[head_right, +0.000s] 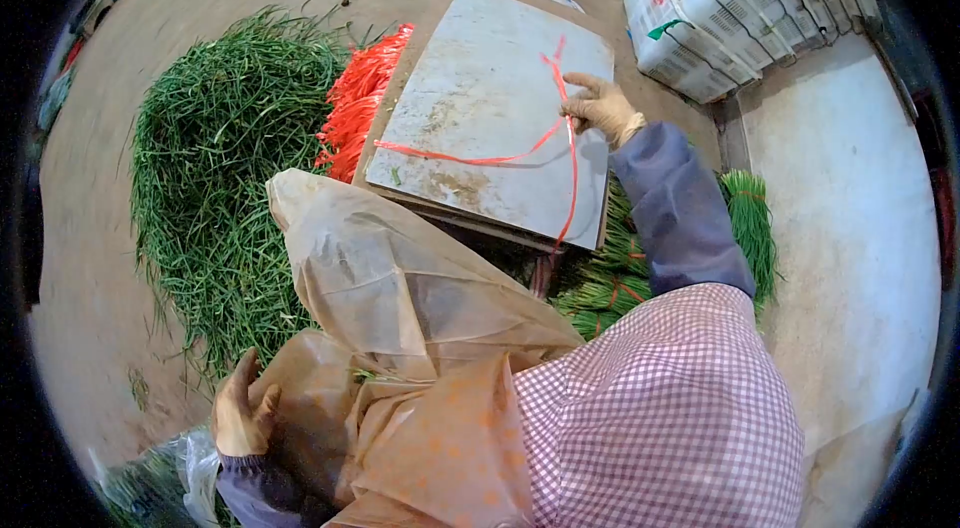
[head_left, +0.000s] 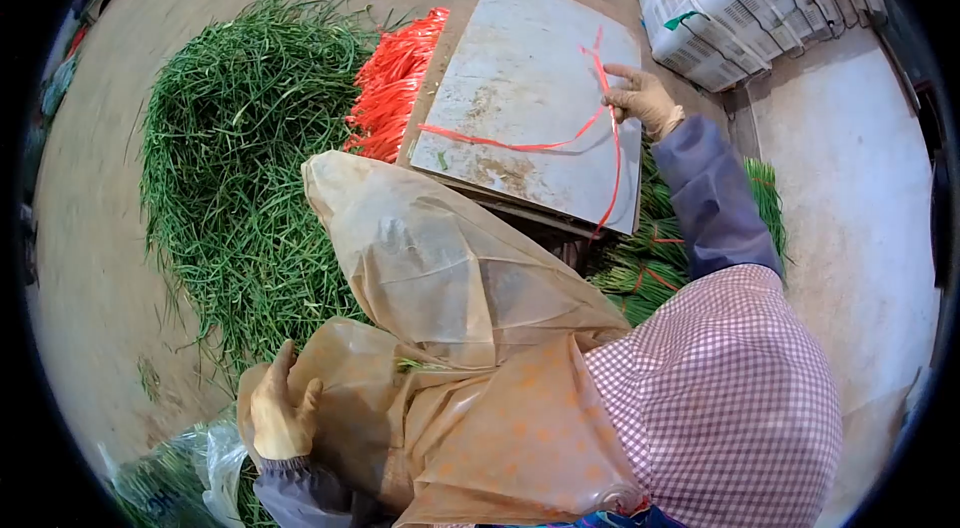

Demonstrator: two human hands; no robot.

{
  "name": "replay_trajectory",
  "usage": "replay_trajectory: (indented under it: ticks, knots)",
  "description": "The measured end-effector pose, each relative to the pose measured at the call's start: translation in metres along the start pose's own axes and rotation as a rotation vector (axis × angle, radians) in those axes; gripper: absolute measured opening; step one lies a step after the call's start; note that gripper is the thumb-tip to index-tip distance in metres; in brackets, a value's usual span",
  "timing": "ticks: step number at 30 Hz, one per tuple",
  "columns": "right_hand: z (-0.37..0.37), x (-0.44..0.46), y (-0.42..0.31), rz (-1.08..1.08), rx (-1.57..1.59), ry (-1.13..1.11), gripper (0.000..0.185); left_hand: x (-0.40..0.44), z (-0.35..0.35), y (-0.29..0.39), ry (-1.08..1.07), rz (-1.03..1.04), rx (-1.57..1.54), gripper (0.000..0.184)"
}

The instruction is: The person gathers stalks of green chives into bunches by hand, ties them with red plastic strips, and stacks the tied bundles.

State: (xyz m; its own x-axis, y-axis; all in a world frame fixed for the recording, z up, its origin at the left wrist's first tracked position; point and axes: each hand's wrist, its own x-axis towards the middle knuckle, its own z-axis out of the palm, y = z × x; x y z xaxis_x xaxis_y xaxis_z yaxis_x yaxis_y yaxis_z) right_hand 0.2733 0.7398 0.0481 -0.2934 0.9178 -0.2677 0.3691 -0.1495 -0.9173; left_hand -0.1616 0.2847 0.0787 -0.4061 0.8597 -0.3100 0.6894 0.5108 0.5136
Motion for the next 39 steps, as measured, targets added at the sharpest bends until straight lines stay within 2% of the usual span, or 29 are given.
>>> replay_trajectory:
  ticks: [4, 8, 9, 12, 14, 15, 16, 17, 19, 20, 22, 24, 25, 26, 27, 28, 29, 31, 32, 33, 34, 35, 36, 38, 39]
  knots:
    - [-0.005, -0.005, -0.022, 0.137, -0.412, -0.047, 0.057, 0.006, 0.005, -0.001, -0.019, -0.03, -0.008, 0.069]
    - [-0.039, -0.02, 0.001, -0.043, 0.126, 0.058, 0.044, 0.005, 0.005, -0.002, -0.033, -0.039, -0.028, 0.066]
    - [-0.051, -0.028, 0.011, -0.019, 0.177, 0.092, 0.036, 0.006, 0.004, -0.002, -0.034, -0.034, -0.024, 0.064]
    - [-0.081, -0.063, 0.051, 0.137, 0.294, 0.174, 0.033, 0.003, 0.004, -0.008, 0.021, -0.024, -0.081, 0.065]
    - [-0.084, -0.084, 0.087, 0.268, 0.325, 0.195, 0.03, 0.002, 0.013, -0.019, 0.112, 0.086, -0.156, 0.058]
    - [-0.11, -0.074, 0.147, 0.207, 0.257, 0.032, 0.035, 0.0, 0.01, -0.015, 0.156, 0.098, -0.175, 0.057]
    - [-0.078, -0.08, 0.141, 0.358, 0.122, 0.371, 0.04, -0.011, 0.002, -0.014, 0.221, 0.062, -0.173, 0.056]
    - [-0.072, -0.06, 0.164, 0.429, 0.035, 0.191, 0.046, -0.029, -0.005, -0.012, 0.203, -0.052, -0.263, 0.056]
    - [-0.127, -0.006, 0.256, 0.345, 0.022, -0.199, 0.049, -0.038, -0.014, 0.004, 0.325, 0.059, -0.117, 0.054]
    - [-0.142, -0.005, 0.241, 0.375, -0.177, -0.057, 0.049, -0.044, -0.012, 0.002, 0.408, 0.121, -0.128, 0.053]
    - [-0.168, 0.02, 0.186, 0.242, -0.632, 0.195, 0.048, -0.059, -0.006, -0.01, 0.552, 0.157, -0.162, 0.053]
    - [-0.18, 0.049, 0.11, -0.07, -0.964, 0.416, 0.048, -0.097, -0.006, -0.026, 0.593, 0.109, -0.293, 0.051]
    - [-0.17, 0.06, 0.064, -0.262, -1.014, 0.461, 0.048, -0.117, -0.002, -0.036, 0.685, 0.11, -0.229, 0.049]
    - [-0.153, 0.072, 0.025, -0.454, -0.999, 0.445, 0.047, -0.136, 0.002, -0.045, 0.744, 0.117, -0.314, 0.047]
    - [-0.114, 0.077, -0.015, -0.63, -0.93, 0.343, 0.047, -0.154, 0.011, -0.053, 0.814, 0.088, -0.36, 0.045]
    - [-0.047, 0.063, -0.056, -0.762, -0.834, 0.187, 0.047, -0.17, 0.019, -0.063, 0.884, 0.057, -0.41, 0.043]
    - [0.046, 0.059, -0.092, -0.799, -0.73, -0.022, 0.041, -0.163, 0.021, -0.054, 0.888, 0.038, -0.35, 0.04]
    - [0.205, -0.025, -0.15, -0.619, -0.509, -0.391, 0.038, -0.194, 0.033, -0.063, 0.96, -0.045, -0.369, 0.038]
    - [0.259, -0.036, -0.155, -0.48, -0.441, -0.602, 0.038, -0.21, 0.039, -0.066, 1.002, -0.087, -0.38, 0.037]
    - [0.331, -0.097, -0.174, -0.508, -0.39, -0.785, 0.027, -0.23, 0.044, -0.069, 1.02, -0.174, -0.378, 0.035]
    - [0.381, -0.106, -0.171, -0.539, -0.385, -1.003, 0.028, -0.251, 0.05, -0.071, 1.08, -0.25, -0.356, 0.035]
    - [0.431, -0.163, -0.18, -0.657, -0.326, -1.149, 0.028, -0.274, 0.057, -0.074, 1.138, -0.326, -0.335, 0.034]
    - [0.476, -0.205, -0.192, -0.695, -0.421, -1.331, 0.029, -0.301, 0.063, -0.076, 1.191, -0.4, -0.307, 0.034]
    - [0.549, -0.291, -0.196, -0.696, -0.386, -1.636, 0.03, -0.355, 0.079, -0.078, 1.368, -0.694, -0.236, 0.031]
    - [0.581, -0.333, -0.195, -0.779, -0.419, -1.806, 0.031, -0.383, 0.091, -0.082, 1.534, -0.841, -0.25, 0.03]
